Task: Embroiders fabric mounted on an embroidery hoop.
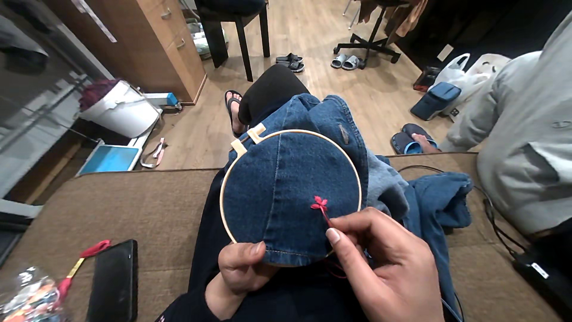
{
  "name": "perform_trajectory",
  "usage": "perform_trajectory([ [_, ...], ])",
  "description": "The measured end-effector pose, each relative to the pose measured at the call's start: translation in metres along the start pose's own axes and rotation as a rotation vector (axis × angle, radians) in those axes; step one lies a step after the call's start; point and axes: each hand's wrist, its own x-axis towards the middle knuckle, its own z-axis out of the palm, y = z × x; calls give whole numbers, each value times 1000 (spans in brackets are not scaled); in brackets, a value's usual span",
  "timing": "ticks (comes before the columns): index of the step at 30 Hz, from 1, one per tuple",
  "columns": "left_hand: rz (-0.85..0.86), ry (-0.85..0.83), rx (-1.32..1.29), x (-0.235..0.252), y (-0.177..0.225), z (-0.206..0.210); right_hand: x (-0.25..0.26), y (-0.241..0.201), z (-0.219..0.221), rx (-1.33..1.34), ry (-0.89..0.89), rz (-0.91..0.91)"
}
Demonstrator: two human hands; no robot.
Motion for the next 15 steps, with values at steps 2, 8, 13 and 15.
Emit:
perform_trajectory([
  [2, 6, 6, -2, 0, 0, 1, 0, -1, -1, 5, -5, -4],
  [8, -2, 6, -3, 1, 0, 2, 1, 0, 0, -11, 0, -7],
  [13, 9, 2, -12, 1, 0, 2, 0, 0, -1, -18, -8, -9],
  [15, 15, 0, -10, 1, 0, 2, 1, 0, 0, -18, -8, -10],
])
